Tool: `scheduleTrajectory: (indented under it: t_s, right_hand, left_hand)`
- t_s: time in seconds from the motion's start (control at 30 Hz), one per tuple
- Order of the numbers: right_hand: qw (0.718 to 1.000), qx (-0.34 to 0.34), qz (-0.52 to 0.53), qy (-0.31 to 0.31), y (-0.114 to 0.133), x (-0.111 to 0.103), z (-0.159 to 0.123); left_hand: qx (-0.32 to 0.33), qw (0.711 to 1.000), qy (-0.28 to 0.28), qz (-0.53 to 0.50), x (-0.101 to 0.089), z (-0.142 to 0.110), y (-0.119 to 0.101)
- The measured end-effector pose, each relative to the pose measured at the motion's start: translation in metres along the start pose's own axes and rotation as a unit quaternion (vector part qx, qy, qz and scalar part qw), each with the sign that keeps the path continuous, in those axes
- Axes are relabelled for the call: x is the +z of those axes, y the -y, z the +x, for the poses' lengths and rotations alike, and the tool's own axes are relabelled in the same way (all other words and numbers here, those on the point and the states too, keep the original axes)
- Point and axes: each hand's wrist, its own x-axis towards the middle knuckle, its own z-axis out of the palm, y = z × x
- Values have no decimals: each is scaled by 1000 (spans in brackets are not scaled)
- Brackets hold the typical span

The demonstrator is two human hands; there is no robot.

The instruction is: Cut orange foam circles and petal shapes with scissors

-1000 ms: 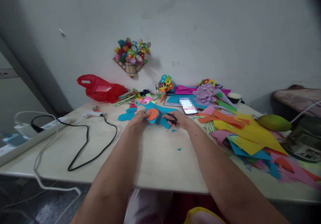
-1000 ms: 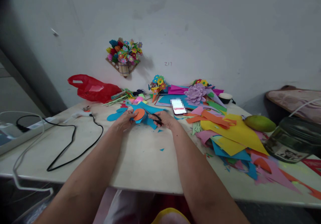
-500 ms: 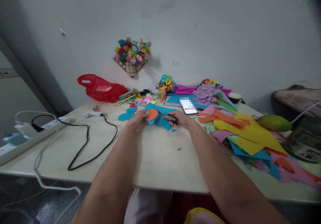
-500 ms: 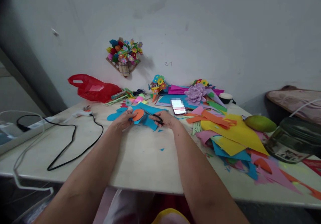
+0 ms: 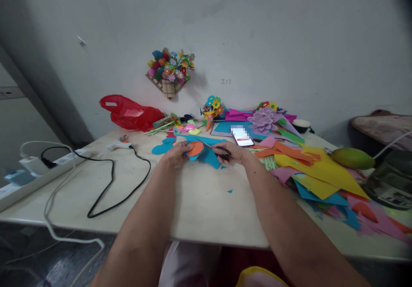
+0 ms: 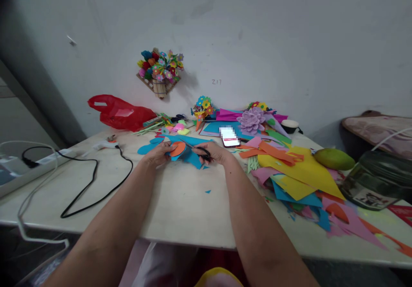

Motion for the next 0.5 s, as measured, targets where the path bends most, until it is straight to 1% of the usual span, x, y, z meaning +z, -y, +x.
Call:
scheduleTrajectory:
  t_s: [0.1,0.2,0.23,0.3,0.4,0.5]
  right_hand:
    - [1000,3,-21,-3,7,5,-4]
    - [999,6,-45,2,11,8,-7]
    - [999,5,-49,7,12,8,-8]
    - [998,-2,-53,19,11,6,-8]
    - [997,-15,-61,43,9,2,-7]
    - [995,-21,-71,65,6,-2,-7]
  left_hand:
    - [6,1000,-7,18,3,-4,-4]
    - [19,998,-46,31,3,-6,-5]
    - [23,998,-51,35,2,-5,-5]
    - [20,998,-31,52,-1,-5,-6]
    - [6,996,27,84,-5,-4,-7]
    - [8,995,58,86,-7,-5,-8]
